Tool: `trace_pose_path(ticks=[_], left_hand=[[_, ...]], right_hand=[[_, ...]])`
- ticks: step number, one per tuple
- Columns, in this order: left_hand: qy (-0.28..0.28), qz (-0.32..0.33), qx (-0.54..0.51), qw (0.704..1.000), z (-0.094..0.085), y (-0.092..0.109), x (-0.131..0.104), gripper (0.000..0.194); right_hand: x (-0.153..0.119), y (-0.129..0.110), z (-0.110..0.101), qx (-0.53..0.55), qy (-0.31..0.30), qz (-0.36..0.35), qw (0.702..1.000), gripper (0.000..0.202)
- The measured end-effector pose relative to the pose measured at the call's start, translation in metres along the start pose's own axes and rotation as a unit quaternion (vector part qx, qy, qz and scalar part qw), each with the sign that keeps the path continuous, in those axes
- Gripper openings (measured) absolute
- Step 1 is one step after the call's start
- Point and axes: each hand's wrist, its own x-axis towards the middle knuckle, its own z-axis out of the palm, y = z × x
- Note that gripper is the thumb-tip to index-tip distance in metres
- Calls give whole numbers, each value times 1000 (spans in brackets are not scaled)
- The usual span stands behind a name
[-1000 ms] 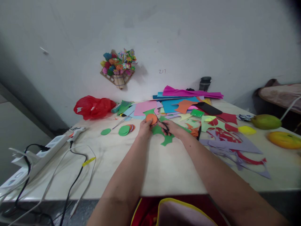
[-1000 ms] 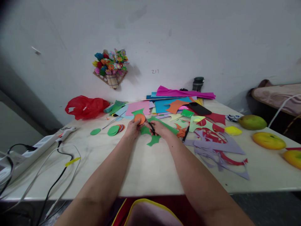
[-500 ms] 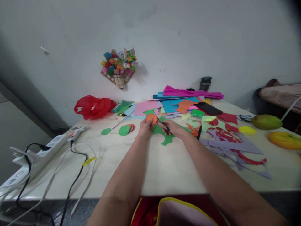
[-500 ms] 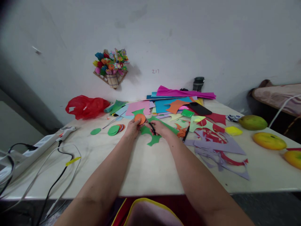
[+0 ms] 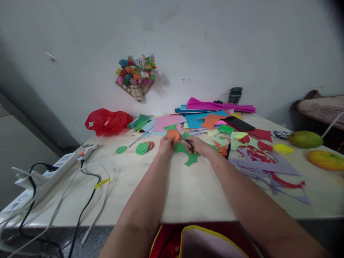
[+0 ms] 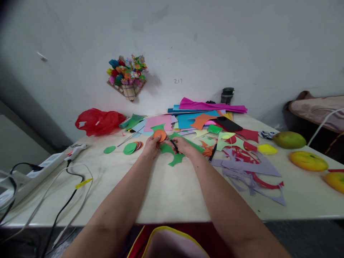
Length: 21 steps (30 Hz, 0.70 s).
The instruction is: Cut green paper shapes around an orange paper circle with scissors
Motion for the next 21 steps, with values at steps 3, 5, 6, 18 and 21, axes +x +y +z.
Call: trace_pose_path(ticks=[3, 5, 6, 18, 21], left_hand=[[4, -2, 1, 1000, -1, 0, 1, 13], [2, -3, 2, 1000, -2, 0, 1, 13], [-1, -4, 4, 1000, -2, 0, 1, 13], [1, -26, 29, 999, -4, 4, 1, 22], [-9, -33, 48, 998, -5, 6, 0, 16]], right_hand=[[0, 0, 0, -7, 0, 1, 1000, 32], [-1, -1, -1, -9, 0, 1, 1000, 33], [-1, -1, -1, -10, 0, 1, 1000, 34], [-4, -5, -2, -19, 3, 15, 1000, 30], [-3, -3, -3, -19, 0, 14, 1000, 27]])
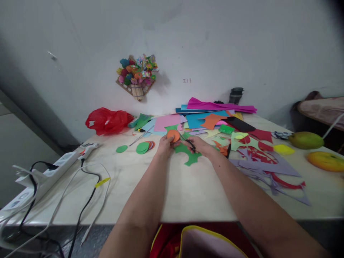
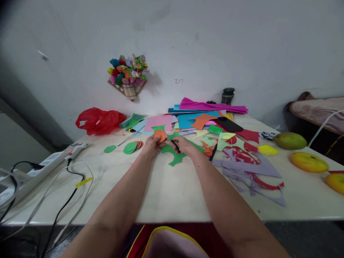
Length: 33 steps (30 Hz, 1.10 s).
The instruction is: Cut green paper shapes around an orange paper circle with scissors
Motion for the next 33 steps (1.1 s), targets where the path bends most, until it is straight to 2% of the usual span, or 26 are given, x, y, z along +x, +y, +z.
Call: trace_pose_path(ticks=[9, 20, 33], left_hand=[[-19, -11, 32, 999, -7, -1, 4, 16], [-23, -25, 26, 999, -6, 0, 4, 9], [-58, -25, 43, 997, -7, -4, 7, 19]], right_hand=[[2, 1, -1, -1, 5, 7, 1000, 26], [-9, -13, 2, 12, 19, 17, 1000, 32], [0, -1, -3, 4, 4, -2, 1000, 32]])
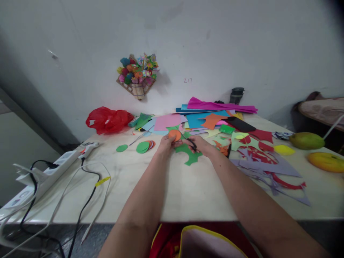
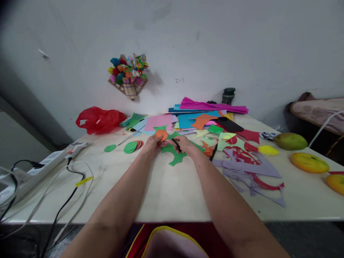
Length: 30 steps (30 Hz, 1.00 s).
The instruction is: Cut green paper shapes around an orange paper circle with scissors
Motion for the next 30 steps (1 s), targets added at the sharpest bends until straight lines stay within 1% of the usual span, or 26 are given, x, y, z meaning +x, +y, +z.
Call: trace_pose_path(ticks=[4, 10, 13, 16, 20, 25, 28, 30], left_hand=[[-1, 12, 1, 1000, 2, 0, -2, 21], [-11, 9, -4, 1000, 2, 0, -3, 22], [-6, 10, -3, 1000, 3, 0, -4, 20], [0, 11, 4, 1000, 4, 1, -5, 16], [2, 8, 3, 1000, 4, 3, -6, 18], [9, 5, -3, 1000, 2, 5, -6, 17], [1, -5, -5, 1000, 0, 5, -5, 18], [-5, -10, -4, 1000, -2, 6, -4, 15]], right_hand=[[3, 4, -1, 9, -2, -6, 1000, 30], [2, 5, -2, 22, -11, -16, 1000, 27], [1, 4, -2, 22, -10, -15, 1000, 25], [0, 2, -2, 21, -6, -12, 1000, 24], [-4, -4, 0, 28, 2, -1, 1000, 22], [-7, -9, 2, 49, 9, 19, 999, 20], [-9, -11, 2, 57, 9, 21, 998, 20], [-11, -13, 2, 58, 8, 22, 998, 20]])
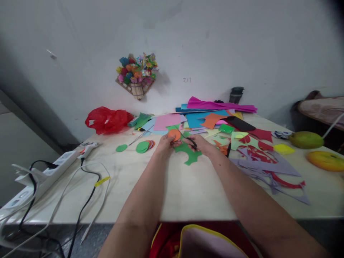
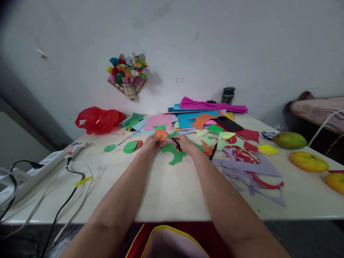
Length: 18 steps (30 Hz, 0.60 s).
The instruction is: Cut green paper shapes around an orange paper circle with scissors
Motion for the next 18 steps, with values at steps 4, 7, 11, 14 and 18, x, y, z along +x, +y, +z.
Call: trace_pose_path(ticks=[4, 7, 11, 14, 18], left_hand=[[-8, -3, -3, 1000, -4, 0, 2, 11], [-7, -3, -11, 1000, -4, 0, 3, 14], [-1, -10, -14, 1000, -3, 2, 1, 12], [-2, -17, -12, 1000, -3, 3, 0, 11], [-5, -23, -14, 1000, -4, 6, -2, 13]], right_hand=[[-1, 0, -1, -3, 1, -5, 1000, 22], [2, 3, -1, -1, -2, -8, 1000, 22], [7, 7, -2, 1, 1, -9, 1000, 22], [8, 8, -2, 1, 4, -13, 1000, 22], [8, 8, -2, 0, 4, -12, 1000, 22]])
